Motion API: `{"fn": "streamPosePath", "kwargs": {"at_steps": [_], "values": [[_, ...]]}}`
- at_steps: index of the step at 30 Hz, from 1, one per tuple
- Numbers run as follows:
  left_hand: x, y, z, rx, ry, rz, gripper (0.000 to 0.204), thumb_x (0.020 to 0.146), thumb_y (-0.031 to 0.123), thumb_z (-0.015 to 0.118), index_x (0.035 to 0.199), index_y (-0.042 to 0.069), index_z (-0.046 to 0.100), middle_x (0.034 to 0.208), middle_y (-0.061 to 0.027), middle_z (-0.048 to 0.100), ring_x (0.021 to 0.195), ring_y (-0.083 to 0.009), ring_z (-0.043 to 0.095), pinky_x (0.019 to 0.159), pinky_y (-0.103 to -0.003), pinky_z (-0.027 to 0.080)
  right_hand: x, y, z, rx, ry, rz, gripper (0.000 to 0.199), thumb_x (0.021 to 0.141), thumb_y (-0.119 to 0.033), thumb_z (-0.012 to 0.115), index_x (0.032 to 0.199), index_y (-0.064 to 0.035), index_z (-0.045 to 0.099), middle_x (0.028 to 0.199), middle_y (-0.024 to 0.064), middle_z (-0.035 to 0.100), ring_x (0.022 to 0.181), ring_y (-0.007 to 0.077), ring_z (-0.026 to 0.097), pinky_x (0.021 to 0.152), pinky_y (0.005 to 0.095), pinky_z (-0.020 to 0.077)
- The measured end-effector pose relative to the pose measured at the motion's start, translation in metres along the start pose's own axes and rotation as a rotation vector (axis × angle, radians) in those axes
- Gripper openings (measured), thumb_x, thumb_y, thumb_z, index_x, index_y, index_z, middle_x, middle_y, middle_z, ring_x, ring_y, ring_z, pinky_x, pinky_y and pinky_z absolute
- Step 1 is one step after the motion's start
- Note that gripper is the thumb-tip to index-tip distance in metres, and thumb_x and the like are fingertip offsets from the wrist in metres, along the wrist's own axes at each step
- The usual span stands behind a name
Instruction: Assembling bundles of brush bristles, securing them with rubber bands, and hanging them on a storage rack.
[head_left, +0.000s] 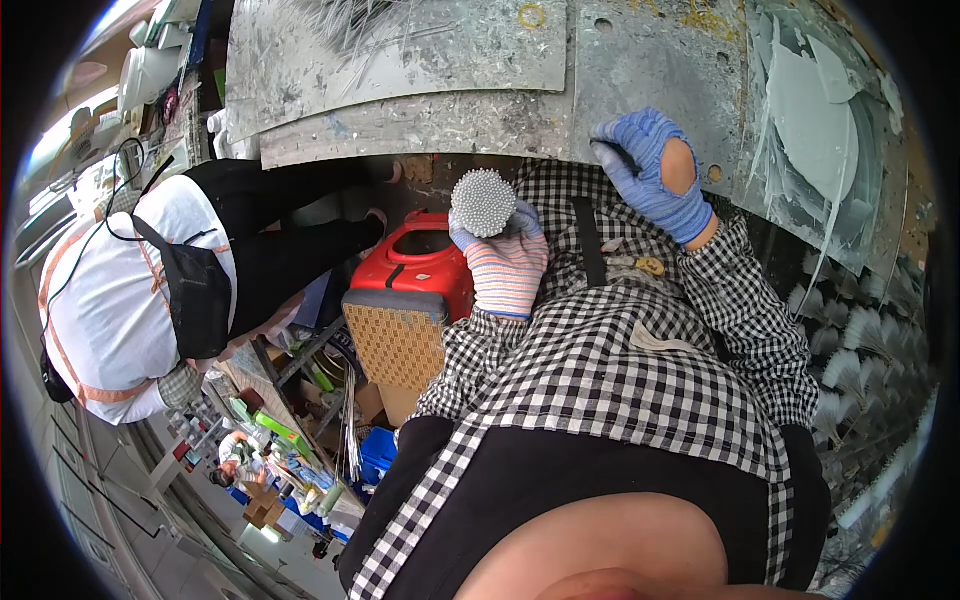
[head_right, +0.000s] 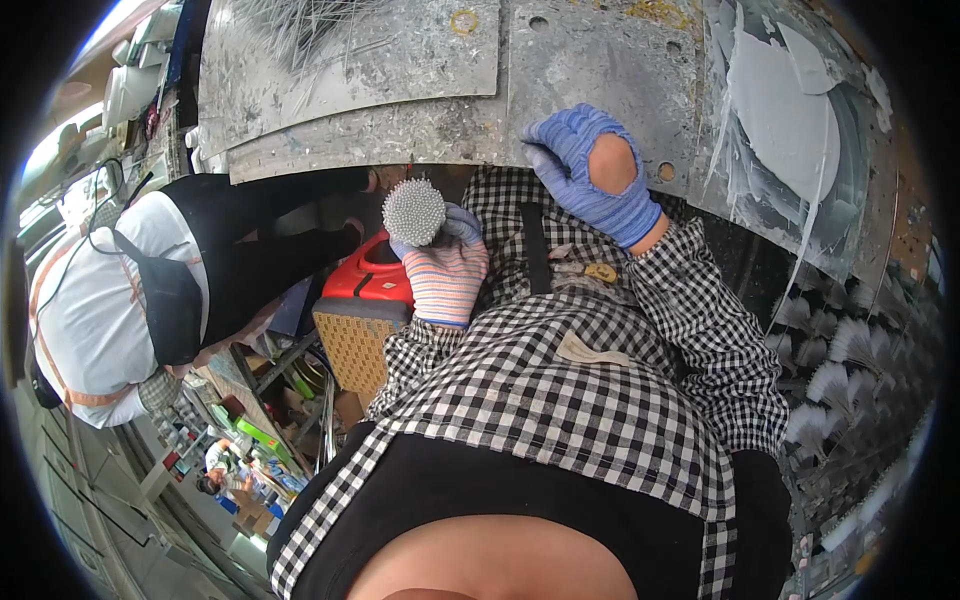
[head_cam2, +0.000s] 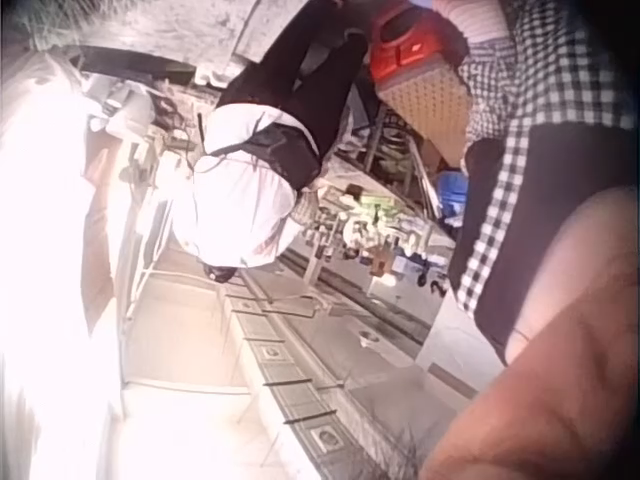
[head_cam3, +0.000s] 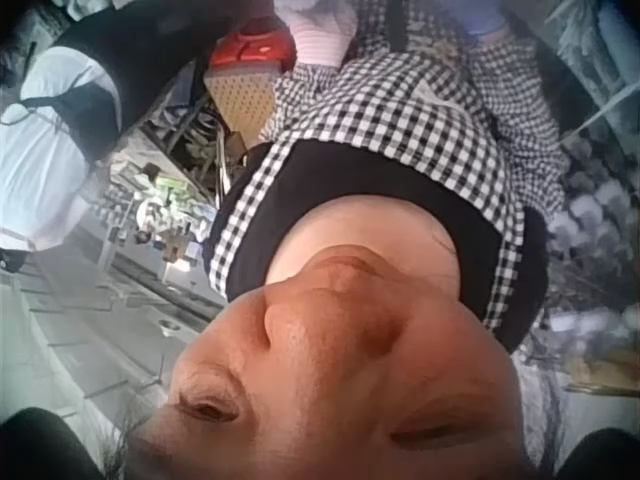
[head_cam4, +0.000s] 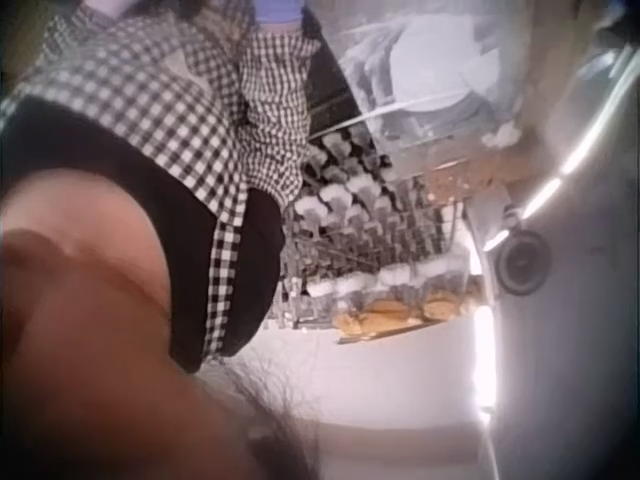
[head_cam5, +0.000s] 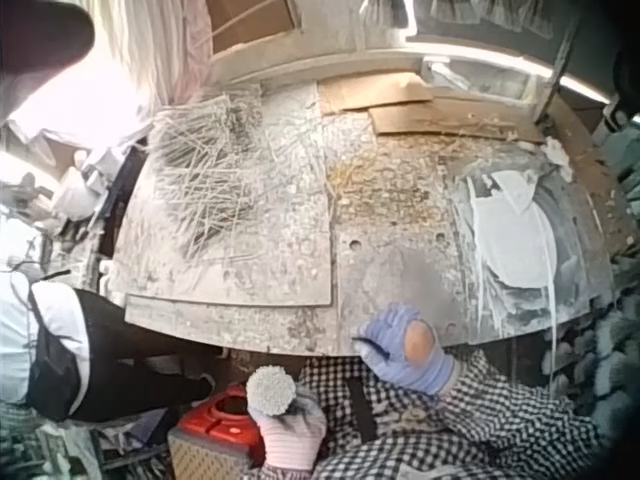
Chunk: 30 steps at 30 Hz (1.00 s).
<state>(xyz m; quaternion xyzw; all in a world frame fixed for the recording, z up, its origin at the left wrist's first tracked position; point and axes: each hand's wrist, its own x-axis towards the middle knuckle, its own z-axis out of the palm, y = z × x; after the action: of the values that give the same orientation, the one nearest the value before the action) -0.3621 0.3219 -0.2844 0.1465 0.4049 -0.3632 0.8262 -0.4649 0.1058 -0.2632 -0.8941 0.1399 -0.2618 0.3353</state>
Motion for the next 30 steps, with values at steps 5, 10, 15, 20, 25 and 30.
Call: {"fn": "streamPosePath", "kwargs": {"at_steps": [5,10,15,20,25,30], "values": [[0.0,0.003,0.001,-0.012,0.029,0.024,0.051,0.082,0.049,0.073,0.113,0.009,0.065,0.104,-0.0066,0.066,0.087,-0.0236,0.061,0.07,-0.03,0.06,0.003,-0.002,0.0,0.02,0.019,-0.012,0.014,0.083,-0.014,0.073,0.094,-0.0056,0.07,0.086,0.01,0.068,0.079,0.0289,0.063,0.074,0.0393,0.0513],[0.002,0.009,-0.001,0.06,0.002,0.119,0.051,0.084,0.054,0.07,0.114,0.013,0.066,0.107,-0.0043,0.067,0.089,-0.0231,0.062,0.072,-0.031,0.058,0.002,0.0,0.001,0.019,0.009,-0.009,0.014,0.084,-0.015,0.073,0.095,-0.0056,0.07,0.086,0.0099,0.068,0.079,0.0289,0.063,0.074,0.0392,0.0512],[-0.003,0.011,0.002,0.246,-0.015,0.231,0.05,0.085,0.056,0.068,0.114,0.015,0.067,0.11,-0.0017,0.068,0.094,-0.0207,0.063,0.079,-0.034,0.057,0.004,0.0,0.001,0.016,0.01,-0.016,0.014,0.085,-0.015,0.072,0.095,-0.0058,0.07,0.085,0.0096,0.067,0.078,0.0285,0.062,0.074,0.0393,0.051],[-0.01,0.014,0.004,0.305,-0.078,0.262,0.052,0.086,0.056,0.068,0.117,0.015,0.066,0.114,-0.0011,0.069,0.1,-0.0184,0.064,0.086,-0.036,0.056,0.003,0.0,0.002,0.015,0.017,-0.026,0.013,0.085,-0.015,0.072,0.094,-0.0057,0.07,0.084,0.0095,0.067,0.077,0.0283,0.062,0.074,0.0392,0.051],[-0.017,0.007,0.015,0.358,-0.079,0.326,0.052,0.085,0.057,0.067,0.112,0.012,0.068,0.108,-0.0014,0.071,0.098,-0.0225,0.066,0.081,-0.037,0.058,0.001,0.0,0.002,0.021,0.022,-0.031,0.013,0.084,-0.014,0.073,0.094,-0.0053,0.07,0.085,0.0097,0.067,0.078,0.0282,0.062,0.074,0.039,0.0512],[-0.025,0.002,0.02,0.53,-0.174,0.356,0.059,0.084,0.06,0.068,0.116,0.01,0.065,0.115,-0.0047,0.068,0.104,-0.0242,0.064,0.092,-0.038,0.055,0.001,0.001,0.002,0.034,0.022,-0.037,0.013,0.084,-0.013,0.072,0.094,-0.0042,0.07,0.086,0.0104,0.068,0.078,0.0284,0.063,0.075,0.039,0.0515]]}}
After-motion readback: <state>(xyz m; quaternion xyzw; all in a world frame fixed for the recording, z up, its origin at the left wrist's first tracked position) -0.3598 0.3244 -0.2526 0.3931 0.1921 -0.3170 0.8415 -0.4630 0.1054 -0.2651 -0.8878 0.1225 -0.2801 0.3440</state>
